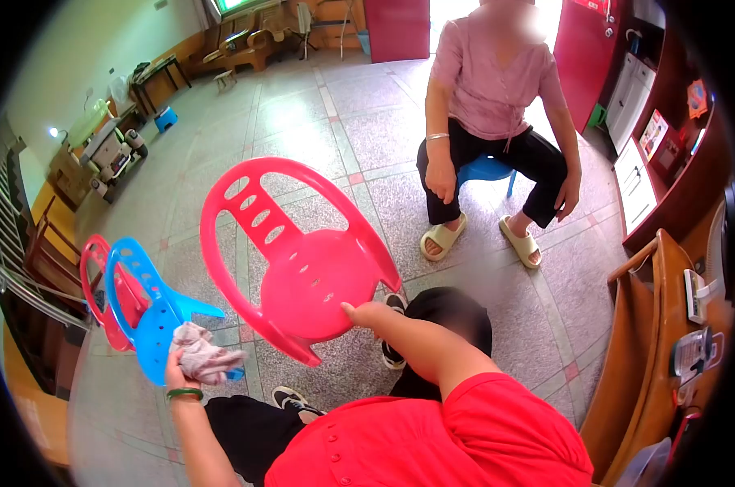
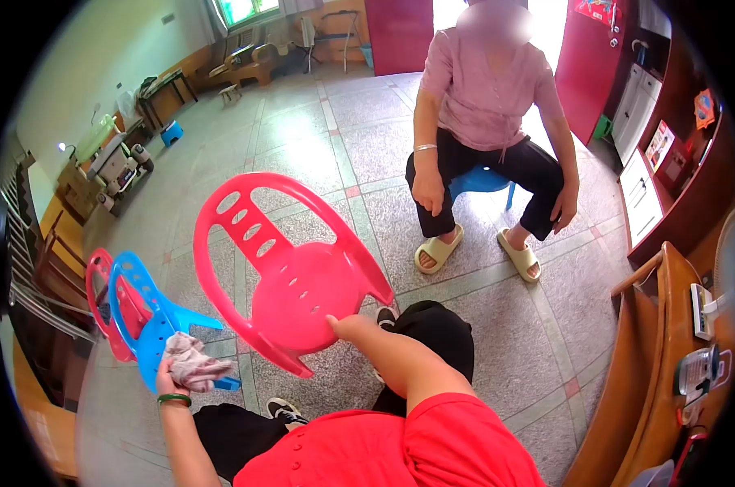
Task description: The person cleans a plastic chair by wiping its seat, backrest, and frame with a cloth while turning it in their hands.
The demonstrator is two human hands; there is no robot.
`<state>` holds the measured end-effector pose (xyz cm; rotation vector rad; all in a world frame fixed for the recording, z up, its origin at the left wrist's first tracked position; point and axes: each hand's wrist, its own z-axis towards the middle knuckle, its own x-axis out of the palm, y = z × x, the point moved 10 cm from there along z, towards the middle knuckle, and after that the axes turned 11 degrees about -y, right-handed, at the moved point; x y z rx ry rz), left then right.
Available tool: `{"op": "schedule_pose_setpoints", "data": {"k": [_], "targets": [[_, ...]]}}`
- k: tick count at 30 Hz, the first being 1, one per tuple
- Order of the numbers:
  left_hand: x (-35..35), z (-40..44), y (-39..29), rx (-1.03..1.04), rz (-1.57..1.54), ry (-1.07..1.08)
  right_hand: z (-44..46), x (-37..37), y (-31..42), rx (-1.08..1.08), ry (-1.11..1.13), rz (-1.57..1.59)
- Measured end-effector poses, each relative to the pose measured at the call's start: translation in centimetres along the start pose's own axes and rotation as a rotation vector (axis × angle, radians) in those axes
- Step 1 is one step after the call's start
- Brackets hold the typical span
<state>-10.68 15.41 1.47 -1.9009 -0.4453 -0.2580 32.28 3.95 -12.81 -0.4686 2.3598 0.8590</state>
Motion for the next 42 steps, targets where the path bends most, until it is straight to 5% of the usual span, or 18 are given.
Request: {"op": "schedule_pose_setpoints", "data": {"k": [9,20,42], "targets": [[-8.9,3.3,3.3,-0.088,-0.174,-0.326,2.7,1.5,-1.3,-0.08,-0.059,-0.398],[-11.1,3.1,2.6,-0.053,-0.119,-0.421,1.4,0.6,2.5,-0.229,-0.13,-0.531],[-10.7,5.5,3.8,-0.071,-0.094,-0.335,2.5,1.7,2.1,-0.265,-0.04,-0.591]]}}
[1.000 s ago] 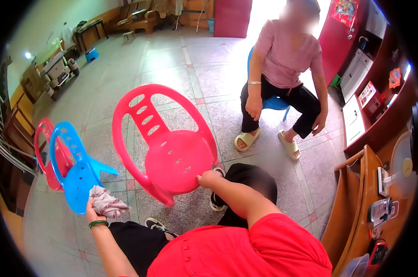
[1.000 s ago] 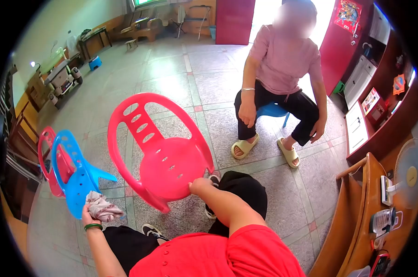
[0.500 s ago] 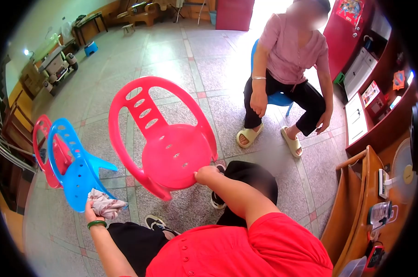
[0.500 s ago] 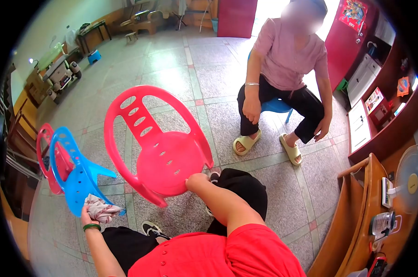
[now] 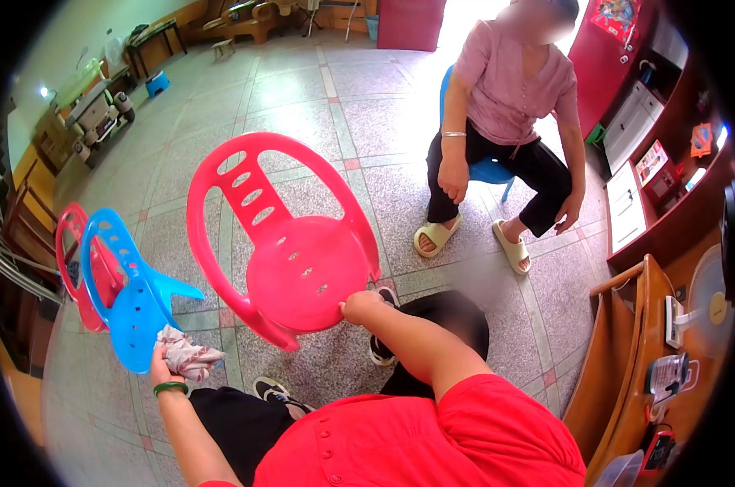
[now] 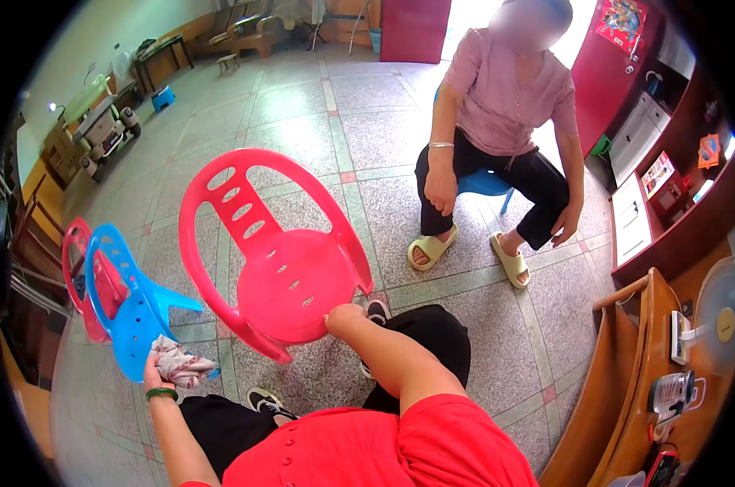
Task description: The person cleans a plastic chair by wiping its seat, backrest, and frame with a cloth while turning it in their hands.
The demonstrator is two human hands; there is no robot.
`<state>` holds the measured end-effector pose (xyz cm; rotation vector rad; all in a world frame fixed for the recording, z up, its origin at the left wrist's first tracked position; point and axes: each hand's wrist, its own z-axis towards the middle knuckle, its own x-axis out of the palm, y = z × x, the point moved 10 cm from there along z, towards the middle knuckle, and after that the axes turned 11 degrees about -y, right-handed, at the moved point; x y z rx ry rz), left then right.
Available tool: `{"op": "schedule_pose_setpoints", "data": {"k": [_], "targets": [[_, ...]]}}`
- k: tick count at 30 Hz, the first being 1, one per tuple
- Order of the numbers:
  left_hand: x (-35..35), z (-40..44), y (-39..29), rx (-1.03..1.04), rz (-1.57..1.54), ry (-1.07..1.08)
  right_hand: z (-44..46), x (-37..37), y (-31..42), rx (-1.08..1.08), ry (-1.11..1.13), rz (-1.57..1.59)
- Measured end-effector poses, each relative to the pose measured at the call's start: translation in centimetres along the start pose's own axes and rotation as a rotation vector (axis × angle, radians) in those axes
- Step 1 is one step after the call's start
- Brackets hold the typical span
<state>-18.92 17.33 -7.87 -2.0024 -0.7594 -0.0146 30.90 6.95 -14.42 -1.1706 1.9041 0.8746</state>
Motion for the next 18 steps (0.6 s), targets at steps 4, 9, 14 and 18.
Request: {"op": "schedule_pose_setpoints", "data": {"k": [4,9,14,18], "targets": [[-0.5,0.4,-0.1,0.016,0.015,-0.005,0.3,0.3,-0.1,0.003,0.004,-0.001],[-0.4,-0.5,-0.3,0.018,0.015,-0.048,-0.6,-0.7,0.2,0.003,0.005,-0.019],[0.0,-0.6,-0.2,-0.002,0.007,-0.001,-0.3,-0.4,0.2,-0.016,-0.01,-0.035],[0.3,-1.1,-0.4,0.018,0.008,-0.009,-0.3,-0.5,0.1,-0.004,-0.023,-0.029]]}}
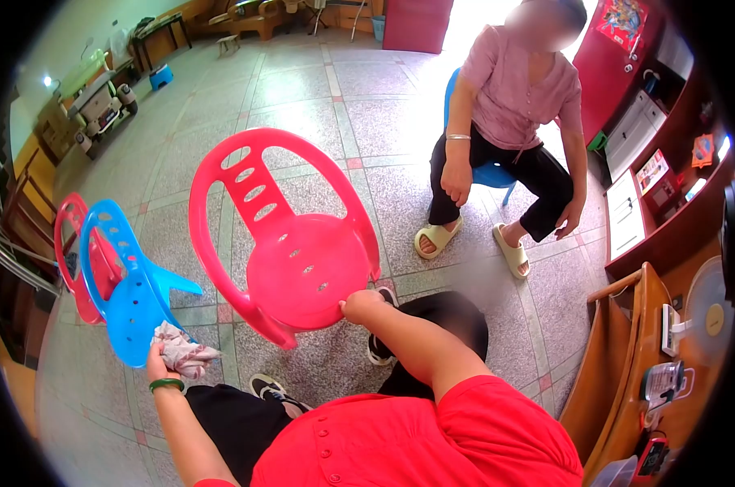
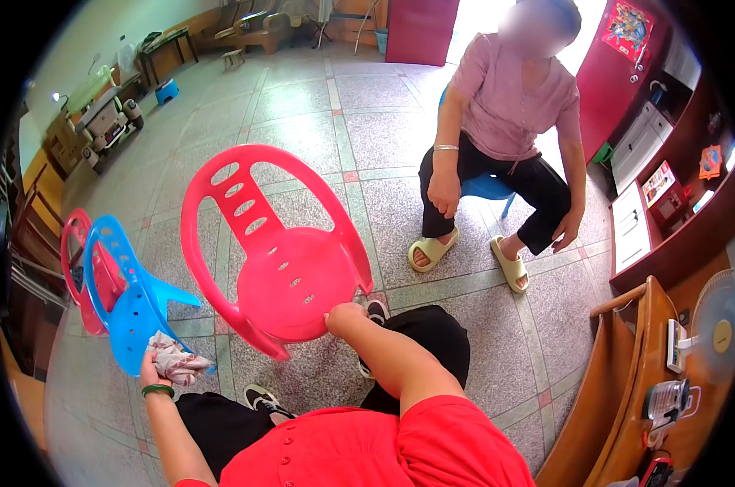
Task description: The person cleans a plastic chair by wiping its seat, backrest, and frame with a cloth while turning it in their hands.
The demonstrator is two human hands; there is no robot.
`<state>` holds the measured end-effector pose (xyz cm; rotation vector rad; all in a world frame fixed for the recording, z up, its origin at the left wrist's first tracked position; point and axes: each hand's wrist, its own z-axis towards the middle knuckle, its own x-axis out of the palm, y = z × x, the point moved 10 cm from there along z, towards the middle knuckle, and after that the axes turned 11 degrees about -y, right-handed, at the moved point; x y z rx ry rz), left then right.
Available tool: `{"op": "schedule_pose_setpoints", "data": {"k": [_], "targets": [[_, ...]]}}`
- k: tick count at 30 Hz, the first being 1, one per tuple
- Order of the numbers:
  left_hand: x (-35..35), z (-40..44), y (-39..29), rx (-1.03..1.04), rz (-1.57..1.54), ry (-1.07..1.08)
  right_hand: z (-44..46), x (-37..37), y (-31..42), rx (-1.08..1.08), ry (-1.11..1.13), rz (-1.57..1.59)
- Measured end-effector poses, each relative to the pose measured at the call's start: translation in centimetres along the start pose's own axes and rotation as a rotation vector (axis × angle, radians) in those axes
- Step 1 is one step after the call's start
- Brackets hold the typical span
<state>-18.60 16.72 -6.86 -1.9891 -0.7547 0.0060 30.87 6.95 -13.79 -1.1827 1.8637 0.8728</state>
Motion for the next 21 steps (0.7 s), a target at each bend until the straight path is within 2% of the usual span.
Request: {"op": "schedule_pose_setpoints", "data": {"k": [21], "targets": [[-0.62,0.31,-0.3,0.033,0.028,-0.034,-0.09,-0.05,-0.06,0.01,0.013,0.004]]}}
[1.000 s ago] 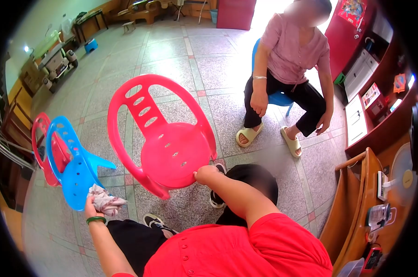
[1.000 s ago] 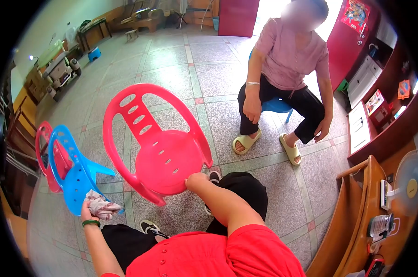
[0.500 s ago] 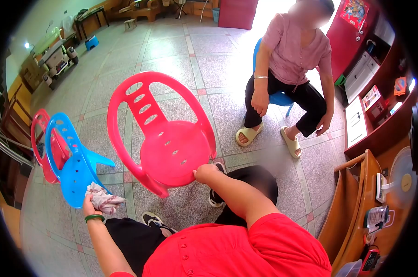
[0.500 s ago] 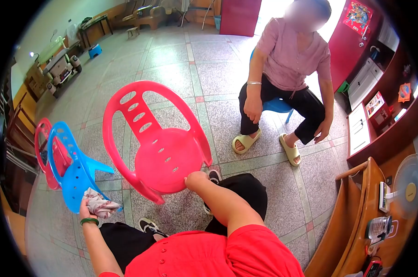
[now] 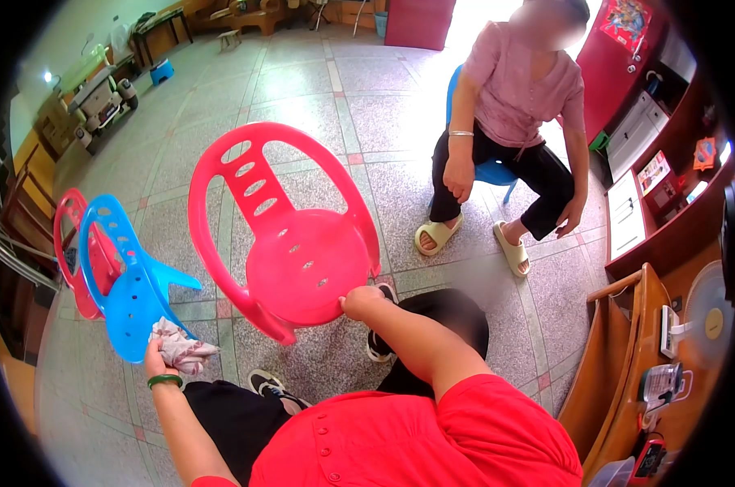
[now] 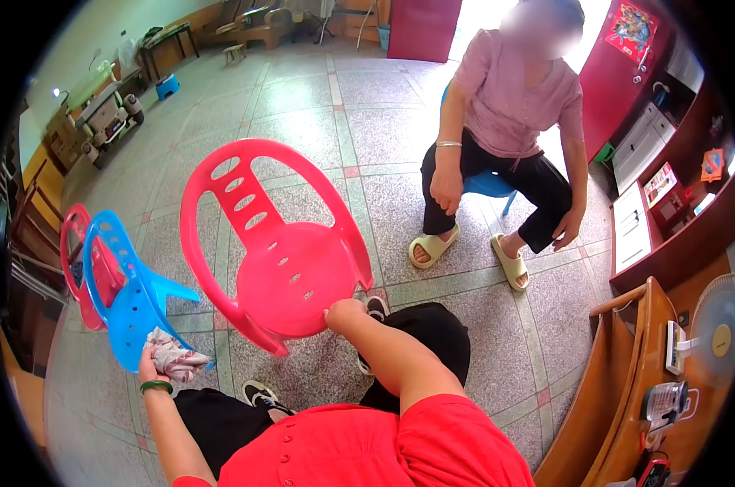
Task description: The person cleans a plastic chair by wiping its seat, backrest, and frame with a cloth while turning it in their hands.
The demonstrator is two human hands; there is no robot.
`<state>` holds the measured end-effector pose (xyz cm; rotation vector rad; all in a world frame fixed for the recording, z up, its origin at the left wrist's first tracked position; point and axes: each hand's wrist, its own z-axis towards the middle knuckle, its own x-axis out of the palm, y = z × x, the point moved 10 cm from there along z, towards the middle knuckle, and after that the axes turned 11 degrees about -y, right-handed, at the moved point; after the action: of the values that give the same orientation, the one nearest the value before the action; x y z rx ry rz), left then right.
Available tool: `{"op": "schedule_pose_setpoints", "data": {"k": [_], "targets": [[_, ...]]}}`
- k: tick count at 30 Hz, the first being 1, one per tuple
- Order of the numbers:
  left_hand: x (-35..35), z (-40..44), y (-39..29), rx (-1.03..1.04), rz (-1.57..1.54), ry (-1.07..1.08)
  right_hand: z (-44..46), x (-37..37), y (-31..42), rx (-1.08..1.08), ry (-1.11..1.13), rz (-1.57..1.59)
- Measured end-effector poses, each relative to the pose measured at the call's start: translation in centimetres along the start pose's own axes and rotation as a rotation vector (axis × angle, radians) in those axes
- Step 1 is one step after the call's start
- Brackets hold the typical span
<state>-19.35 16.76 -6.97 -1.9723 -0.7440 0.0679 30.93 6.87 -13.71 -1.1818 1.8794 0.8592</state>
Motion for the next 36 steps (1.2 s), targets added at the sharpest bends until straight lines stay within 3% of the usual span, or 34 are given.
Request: {"op": "schedule_pose_setpoints", "data": {"k": [13,30,36], "targets": [[0.2,-0.1,-0.1,0.017,0.013,0.008,-0.1,-0.1,-0.2,0.01,-0.028,0.013],[-0.1,0.5,0.0,0.01,0.022,0.009,0.0,0.5,1.3,-0.181,0.023,-0.132],[-0.5,1.1,0.0,0.021,0.026,0.015,0.2,0.7,1.1,-0.16,0.037,-0.129]]}}
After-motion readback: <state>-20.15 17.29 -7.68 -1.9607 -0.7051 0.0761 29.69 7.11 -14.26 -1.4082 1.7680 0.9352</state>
